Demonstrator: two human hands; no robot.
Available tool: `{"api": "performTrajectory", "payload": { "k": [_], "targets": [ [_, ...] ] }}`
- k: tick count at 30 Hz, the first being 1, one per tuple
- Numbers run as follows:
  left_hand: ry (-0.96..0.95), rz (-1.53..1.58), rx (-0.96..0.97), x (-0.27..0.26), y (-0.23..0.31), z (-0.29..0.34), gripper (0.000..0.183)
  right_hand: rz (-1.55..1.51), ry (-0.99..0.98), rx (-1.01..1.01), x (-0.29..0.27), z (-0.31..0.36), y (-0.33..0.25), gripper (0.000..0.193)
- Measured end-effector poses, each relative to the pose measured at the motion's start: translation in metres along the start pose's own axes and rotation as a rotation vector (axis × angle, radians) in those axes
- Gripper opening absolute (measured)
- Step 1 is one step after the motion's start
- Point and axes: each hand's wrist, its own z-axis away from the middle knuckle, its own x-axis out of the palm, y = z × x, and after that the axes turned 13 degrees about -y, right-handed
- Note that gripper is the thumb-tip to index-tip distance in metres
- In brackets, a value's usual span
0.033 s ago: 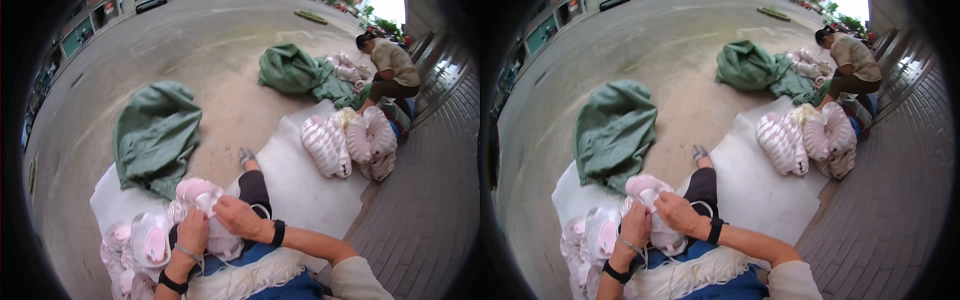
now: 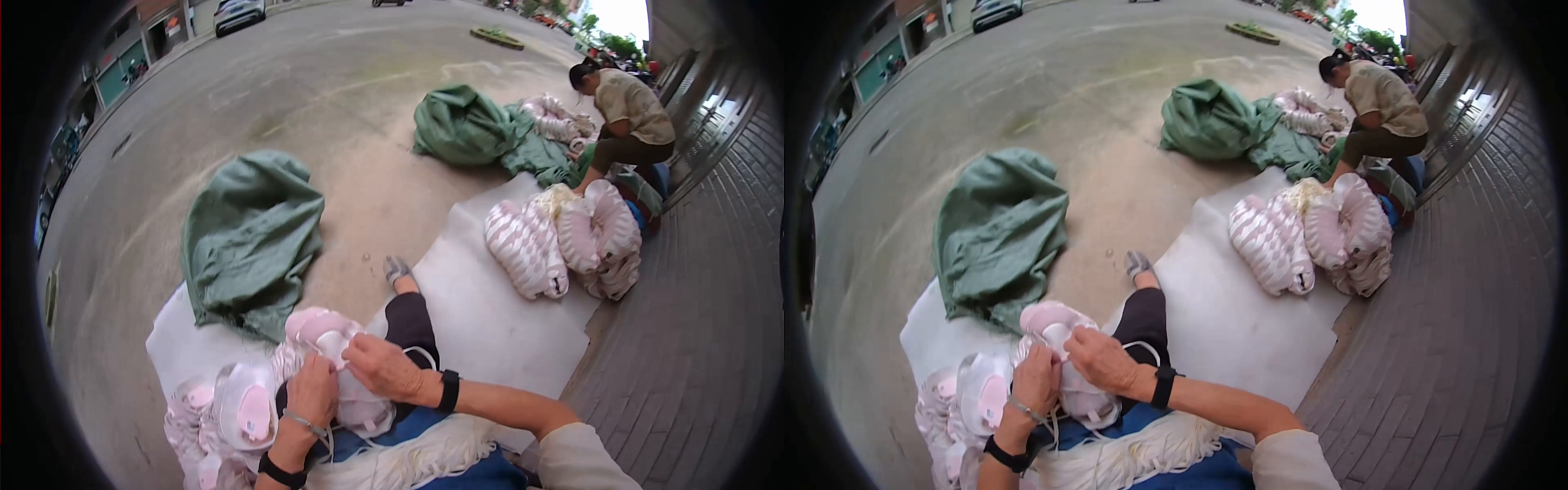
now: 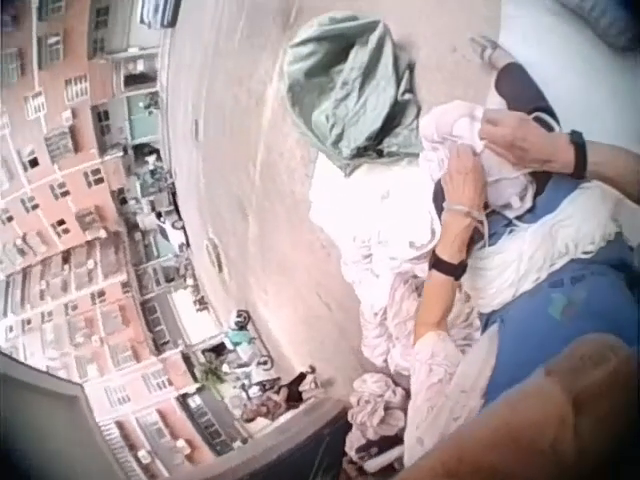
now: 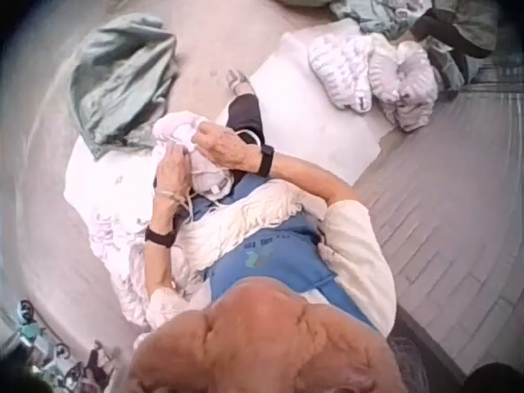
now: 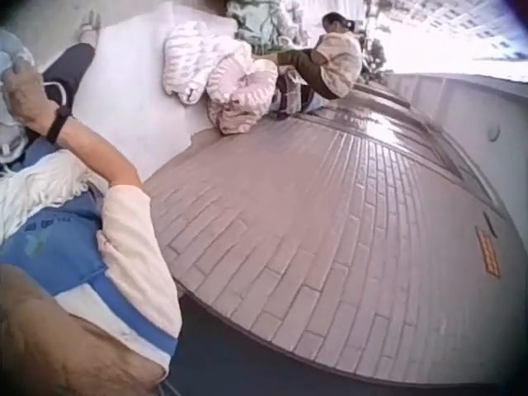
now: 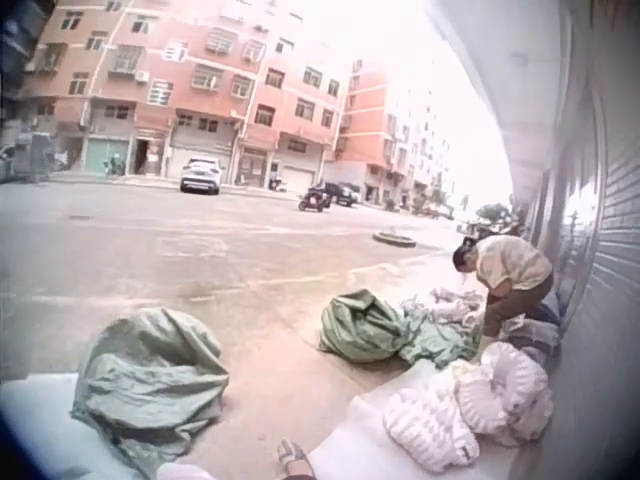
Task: Lacing pairs of shoes and tying the laces together.
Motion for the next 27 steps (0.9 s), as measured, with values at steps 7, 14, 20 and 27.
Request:
{"api": "performTrajectory", "payload": {
  "k": [7, 14, 20, 27],
  "targets": [
    [-0.038, 0.174, -0.059, -0.033, -0.012, 0.02, 0.011, -0.135, -0.146, -0.075, 0.007, -0.016, -0.022, 0.014],
    [0.154, 0.665, -0.166, 0.008, -0.035, 0.048, 0.013, -0.116, -0.304, -0.151, 0.024, -0.023, -0.019, 0.016],
    [0.353, 1.246, -0.133, -0.001, -0.008, 0.049, 0.026, -0.881, -0.599, -0.037, -0.032, -0.009, -0.092, 0.01],
    [0.23, 1.612, -0.212, -0.008, 0.014, 0.073, 0.024, -0.834, -0.44, 0.222, -0.024, -0.001, -0.07, 0.013]
  ]
}}
